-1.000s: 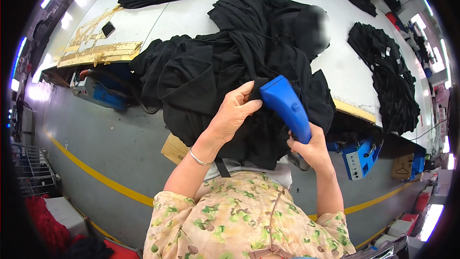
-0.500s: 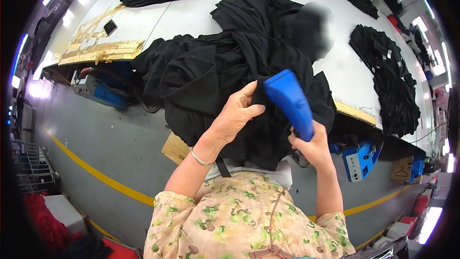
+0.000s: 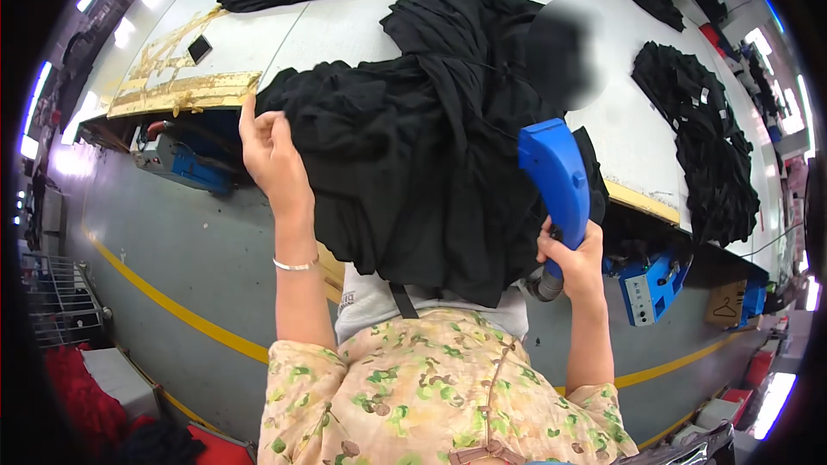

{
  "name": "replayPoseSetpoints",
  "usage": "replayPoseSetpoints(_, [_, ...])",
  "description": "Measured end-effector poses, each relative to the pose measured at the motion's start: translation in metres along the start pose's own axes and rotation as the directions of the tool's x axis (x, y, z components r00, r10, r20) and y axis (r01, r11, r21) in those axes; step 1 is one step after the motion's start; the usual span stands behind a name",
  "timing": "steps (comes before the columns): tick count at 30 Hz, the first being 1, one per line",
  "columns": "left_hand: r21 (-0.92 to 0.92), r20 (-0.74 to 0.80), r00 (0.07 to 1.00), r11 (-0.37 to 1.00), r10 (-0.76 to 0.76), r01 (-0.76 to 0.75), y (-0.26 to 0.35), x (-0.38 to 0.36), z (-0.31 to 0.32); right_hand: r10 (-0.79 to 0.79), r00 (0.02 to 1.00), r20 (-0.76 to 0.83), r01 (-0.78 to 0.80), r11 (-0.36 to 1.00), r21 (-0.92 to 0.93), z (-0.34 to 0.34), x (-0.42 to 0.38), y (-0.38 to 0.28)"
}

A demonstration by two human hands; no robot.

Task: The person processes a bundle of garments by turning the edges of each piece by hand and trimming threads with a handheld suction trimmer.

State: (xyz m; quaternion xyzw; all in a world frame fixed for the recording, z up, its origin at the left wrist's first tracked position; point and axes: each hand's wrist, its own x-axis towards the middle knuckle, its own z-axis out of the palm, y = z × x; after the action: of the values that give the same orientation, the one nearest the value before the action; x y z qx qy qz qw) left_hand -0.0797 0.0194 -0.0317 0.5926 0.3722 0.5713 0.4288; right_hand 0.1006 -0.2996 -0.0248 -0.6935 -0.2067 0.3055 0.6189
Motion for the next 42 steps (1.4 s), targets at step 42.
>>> replayPoseSetpoints(42, [-0.164,0.606,0.624,0.689,-0.494,0.705,-0.021,-0.095,0.037,0.014,0.998,0.056,-0.016,0.999,0.035,-0.011,-0.014,0.030])
